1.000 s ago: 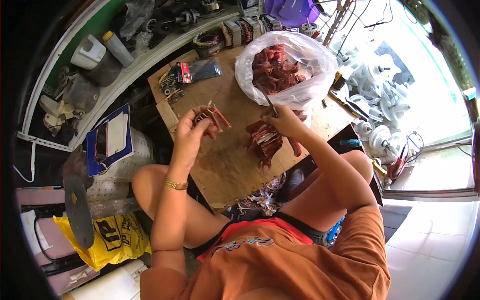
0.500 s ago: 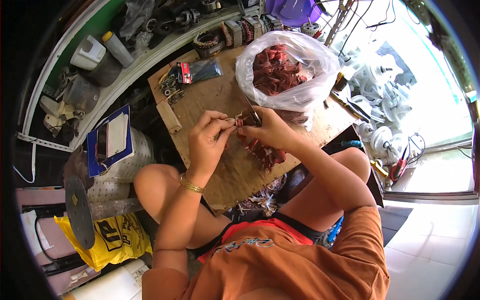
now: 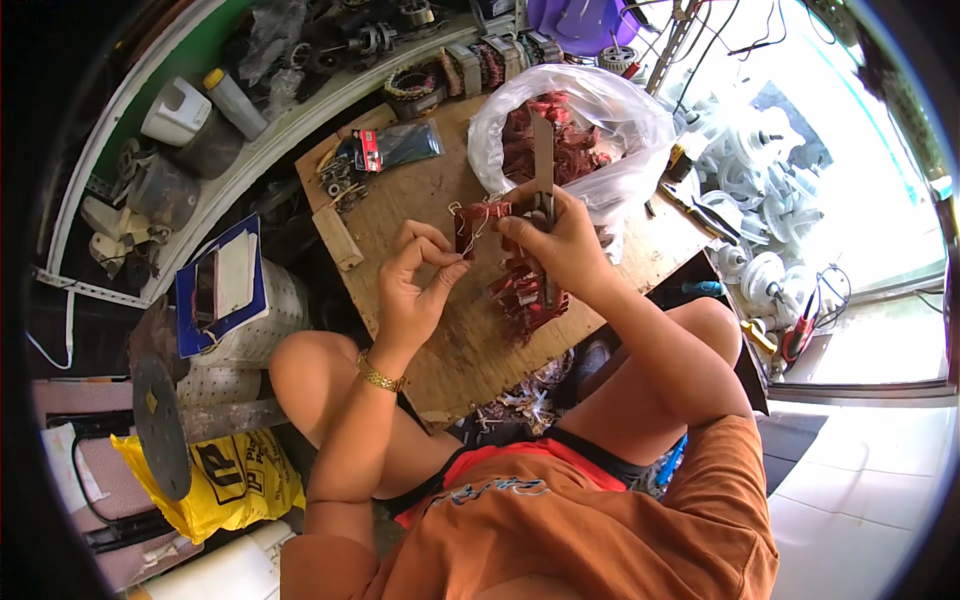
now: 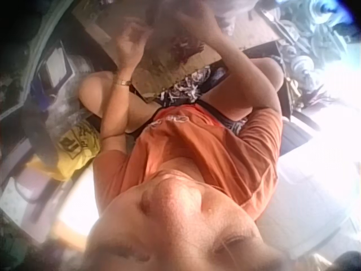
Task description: The person uses a utility knife to cut through the insulation and binding of discarded motor windings, then pulls and sorts the copper wire bundles by hand before placing them into a plastic bag.
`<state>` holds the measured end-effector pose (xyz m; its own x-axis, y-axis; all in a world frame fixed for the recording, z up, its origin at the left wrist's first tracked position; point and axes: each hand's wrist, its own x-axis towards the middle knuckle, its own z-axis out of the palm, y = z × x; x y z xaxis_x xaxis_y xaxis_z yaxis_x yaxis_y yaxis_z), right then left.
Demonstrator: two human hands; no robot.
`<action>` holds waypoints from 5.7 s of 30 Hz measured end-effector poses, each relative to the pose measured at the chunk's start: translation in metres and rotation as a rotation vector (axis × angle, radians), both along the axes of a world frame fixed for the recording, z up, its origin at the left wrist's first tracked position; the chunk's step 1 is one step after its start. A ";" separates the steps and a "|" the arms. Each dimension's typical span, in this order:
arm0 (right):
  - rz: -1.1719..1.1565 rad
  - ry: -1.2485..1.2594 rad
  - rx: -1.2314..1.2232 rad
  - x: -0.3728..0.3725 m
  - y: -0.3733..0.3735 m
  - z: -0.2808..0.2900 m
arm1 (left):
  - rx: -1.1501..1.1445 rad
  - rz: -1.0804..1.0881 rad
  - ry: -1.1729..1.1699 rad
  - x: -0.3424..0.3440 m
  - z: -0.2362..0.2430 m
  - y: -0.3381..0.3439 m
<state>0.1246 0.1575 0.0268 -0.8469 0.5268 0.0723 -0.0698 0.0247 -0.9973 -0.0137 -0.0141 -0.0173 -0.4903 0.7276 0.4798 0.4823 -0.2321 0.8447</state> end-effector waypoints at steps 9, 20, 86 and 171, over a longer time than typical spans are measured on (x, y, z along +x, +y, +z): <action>0.161 0.068 0.068 -0.005 -0.005 -0.009 | -0.111 -0.020 -0.218 -0.006 0.017 -0.004; 0.192 -0.178 0.153 -0.009 0.008 -0.017 | -0.098 0.009 0.381 0.005 0.028 0.003; -0.187 -0.001 0.954 -0.025 -0.013 -0.006 | 0.086 0.047 -0.678 0.019 0.006 0.016; 0.075 0.059 0.778 -0.016 0.009 -0.016 | -0.244 -0.156 -0.388 -0.031 0.018 -0.006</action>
